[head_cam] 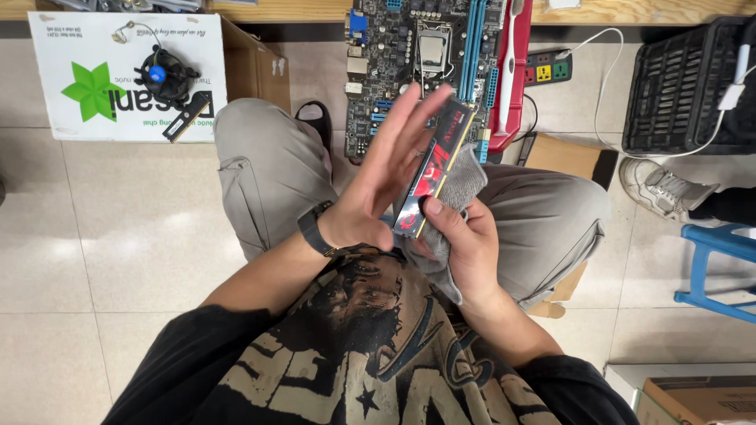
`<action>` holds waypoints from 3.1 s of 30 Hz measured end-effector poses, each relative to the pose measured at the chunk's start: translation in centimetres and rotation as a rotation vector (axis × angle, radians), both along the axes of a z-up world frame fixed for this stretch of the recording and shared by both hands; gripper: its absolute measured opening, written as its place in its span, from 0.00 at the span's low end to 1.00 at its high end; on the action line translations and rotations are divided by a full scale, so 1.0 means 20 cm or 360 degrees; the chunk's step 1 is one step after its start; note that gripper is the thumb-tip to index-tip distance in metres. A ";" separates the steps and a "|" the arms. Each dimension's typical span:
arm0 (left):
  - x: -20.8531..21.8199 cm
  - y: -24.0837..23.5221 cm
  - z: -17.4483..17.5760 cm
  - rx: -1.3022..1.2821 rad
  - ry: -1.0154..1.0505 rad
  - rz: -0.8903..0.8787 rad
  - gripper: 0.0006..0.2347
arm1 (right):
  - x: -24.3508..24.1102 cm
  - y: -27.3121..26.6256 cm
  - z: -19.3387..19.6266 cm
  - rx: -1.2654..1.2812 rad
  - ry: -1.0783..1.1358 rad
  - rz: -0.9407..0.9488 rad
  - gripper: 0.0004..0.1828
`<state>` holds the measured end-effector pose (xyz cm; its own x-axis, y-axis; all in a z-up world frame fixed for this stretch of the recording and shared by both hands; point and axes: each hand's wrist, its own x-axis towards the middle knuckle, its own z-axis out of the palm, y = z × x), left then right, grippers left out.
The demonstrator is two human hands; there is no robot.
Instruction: The person cleans a RAM module with a cloth, sprays a toothbrush with compressed air, and scrubs the motherboard. They then insert the RAM module into a slot on the motherboard.
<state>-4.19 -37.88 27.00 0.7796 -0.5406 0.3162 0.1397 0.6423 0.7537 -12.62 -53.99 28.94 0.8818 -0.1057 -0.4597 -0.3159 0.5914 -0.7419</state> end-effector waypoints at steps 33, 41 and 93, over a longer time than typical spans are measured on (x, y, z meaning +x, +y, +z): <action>0.29 1.61 -1.36 0.3449 0.0156 0.0933 0.53 | -0.09 -0.07 -0.17 -0.0310 0.0033 -0.0059 0.09; 0.21 1.65 -1.43 0.3545 0.0016 0.0880 0.52 | -0.06 -0.11 -0.25 -0.0352 -0.0018 -0.0028 0.09; 0.11 0.07 0.18 -0.0231 0.1080 -0.0076 0.09 | -0.13 -0.18 -0.33 -0.0349 0.0052 -0.0012 0.08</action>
<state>-2.06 -36.43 30.68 0.8069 -0.5684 -0.1608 0.5801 0.7114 0.3967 -15.30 -57.60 22.31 0.8657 -0.2125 -0.4531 -0.3380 0.4194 -0.8425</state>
